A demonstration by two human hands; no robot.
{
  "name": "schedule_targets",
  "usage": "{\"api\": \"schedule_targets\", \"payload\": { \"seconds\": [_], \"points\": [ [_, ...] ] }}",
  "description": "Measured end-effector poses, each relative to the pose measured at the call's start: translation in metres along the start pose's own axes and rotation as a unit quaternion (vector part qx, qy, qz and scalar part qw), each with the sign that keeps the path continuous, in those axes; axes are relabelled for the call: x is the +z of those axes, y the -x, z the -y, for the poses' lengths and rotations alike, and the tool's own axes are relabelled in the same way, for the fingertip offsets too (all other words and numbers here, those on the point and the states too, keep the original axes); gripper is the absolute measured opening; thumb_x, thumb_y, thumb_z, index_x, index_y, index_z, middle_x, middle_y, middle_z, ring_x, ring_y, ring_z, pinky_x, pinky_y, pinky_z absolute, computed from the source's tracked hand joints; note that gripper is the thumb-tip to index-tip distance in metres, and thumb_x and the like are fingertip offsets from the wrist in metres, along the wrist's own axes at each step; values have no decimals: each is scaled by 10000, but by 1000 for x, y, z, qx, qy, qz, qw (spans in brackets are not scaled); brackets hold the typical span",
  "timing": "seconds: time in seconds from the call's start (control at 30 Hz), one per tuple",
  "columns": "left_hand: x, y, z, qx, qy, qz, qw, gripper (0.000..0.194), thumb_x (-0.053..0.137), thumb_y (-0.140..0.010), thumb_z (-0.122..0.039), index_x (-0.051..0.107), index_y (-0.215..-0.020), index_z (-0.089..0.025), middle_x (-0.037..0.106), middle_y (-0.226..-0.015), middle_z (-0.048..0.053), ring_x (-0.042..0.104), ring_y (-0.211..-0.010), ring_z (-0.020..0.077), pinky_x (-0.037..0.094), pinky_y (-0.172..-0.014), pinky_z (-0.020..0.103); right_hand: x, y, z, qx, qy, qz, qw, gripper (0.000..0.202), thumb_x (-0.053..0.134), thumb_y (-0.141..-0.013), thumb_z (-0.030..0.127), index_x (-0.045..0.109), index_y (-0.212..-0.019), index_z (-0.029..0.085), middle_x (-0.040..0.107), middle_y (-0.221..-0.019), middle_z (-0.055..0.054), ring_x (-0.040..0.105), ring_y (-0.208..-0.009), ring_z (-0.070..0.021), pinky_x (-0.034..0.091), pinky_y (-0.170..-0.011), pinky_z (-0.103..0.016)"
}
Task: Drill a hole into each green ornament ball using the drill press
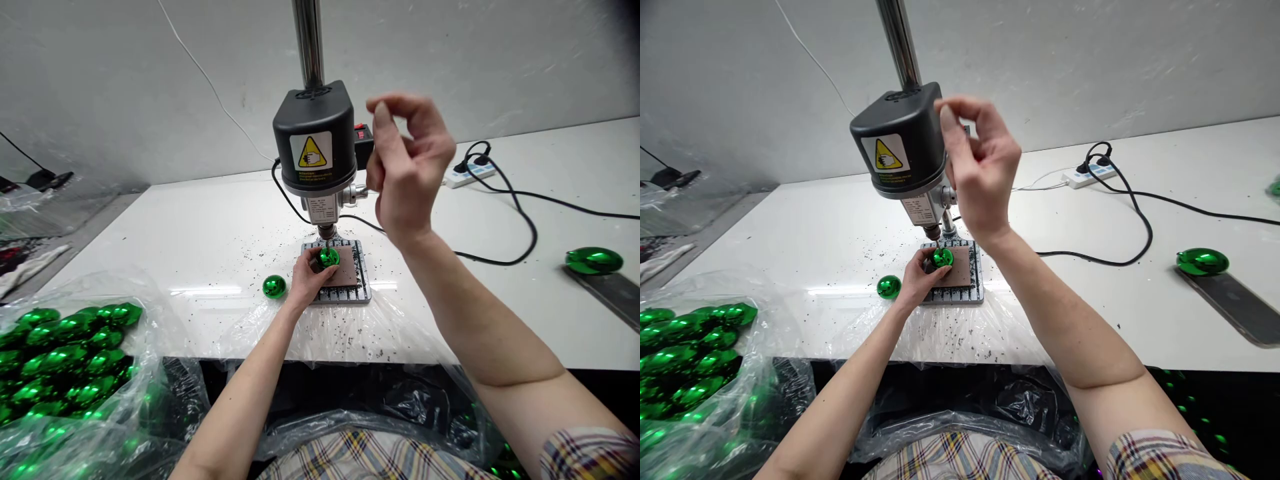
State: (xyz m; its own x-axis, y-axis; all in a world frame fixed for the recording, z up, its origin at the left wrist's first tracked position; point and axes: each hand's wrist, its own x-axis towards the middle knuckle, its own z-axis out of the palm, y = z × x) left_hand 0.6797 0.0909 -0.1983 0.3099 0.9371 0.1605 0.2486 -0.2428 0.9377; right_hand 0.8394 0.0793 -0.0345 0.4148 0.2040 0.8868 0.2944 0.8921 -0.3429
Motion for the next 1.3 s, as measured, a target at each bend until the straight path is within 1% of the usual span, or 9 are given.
{"api": "schedule_targets", "payload": {
  "seconds": [0.17,0.33,0.43,0.53,0.6,0.77,0.9,1.03,1.3],
  "points": [
    [-10,45,-26,21,-128,-77,989,449,818,-731,-376,606,-1092,-216,674,-1089,99,612,-1024,279,507,-843,433,12,-42,-15,227,-39,-9,973,104,632,-887,197,620,-790,233,501,-576,36,301,-381,-68,329,-319,-204],
    [-28,130,-38,65,-245,148,956,570,848,-623,-619,644,-984,-228,703,-927,75,627,-880,293,531,-748,442,9,-39,-14,171,-66,-7,983,158,621,-842,106,654,-728,210,578,-693,-3,492,-491,-98,467,-397,-220],
    [-45,149,-29,92,-271,146,947,639,811,-641,-664,656,-1092,-237,711,-971,82,641,-904,297,551,-774,447,8,-36,-14,124,-80,-6,989,165,620,-834,83,676,-729,198,643,-789,-35,601,-612,-132,547,-492,-245],
    [-68,128,-18,102,-303,11,947,411,667,-887,-487,630,-1224,-254,687,-1119,107,627,-1057,298,532,-912,469,7,-36,-15,118,-31,-2,993,160,616,-843,105,682,-749,215,657,-812,-41,653,-708,-166,553,-488,-254],
    [-83,101,-11,82,-360,-46,928,349,637,-917,-368,633,-1249,-260,634,-1248,135,573,-1174,343,486,-982,529,7,-37,-15,117,7,0,993,144,621,-846,133,685,-759,228,660,-825,-44,677,-792,-185,549,-476,-247],
    [-98,52,-5,-12,-378,5,926,393,715,-787,-209,654,-1174,-227,611,-1176,143,613,-1061,349,512,-910,535,8,-37,-18,124,36,-6,992,130,598,-833,166,664,-756,248,665,-817,-32,678,-780,-182,578,-527,-259],
    [-86,43,-14,-90,-99,-65,989,481,729,-767,-300,524,-1196,-228,641,-1058,85,666,-932,258,567,-810,445,8,-37,-21,105,-22,-1,994,56,626,-798,234,665,-759,245,660,-807,-34,662,-707,-178,598,-594,-301],
    [-70,40,-21,-141,218,-15,966,526,608,-853,-418,420,-1315,-250,663,-1156,112,700,-939,223,585,-788,394,6,-37,-24,102,-17,9,995,35,684,-778,310,669,-763,283,591,-685,-15,629,-692,-160,542,-525,-265],
    [-46,12,-9,-154,308,-10,939,556,772,-698,-349,504,-1165,-212,701,-1114,92,711,-931,218,578,-833,400,6,-38,-23,131,-18,27,991,310,761,-746,576,654,-774,286,679,-825,25,572,-580,-101,467,-438,-256]
  ]
}}
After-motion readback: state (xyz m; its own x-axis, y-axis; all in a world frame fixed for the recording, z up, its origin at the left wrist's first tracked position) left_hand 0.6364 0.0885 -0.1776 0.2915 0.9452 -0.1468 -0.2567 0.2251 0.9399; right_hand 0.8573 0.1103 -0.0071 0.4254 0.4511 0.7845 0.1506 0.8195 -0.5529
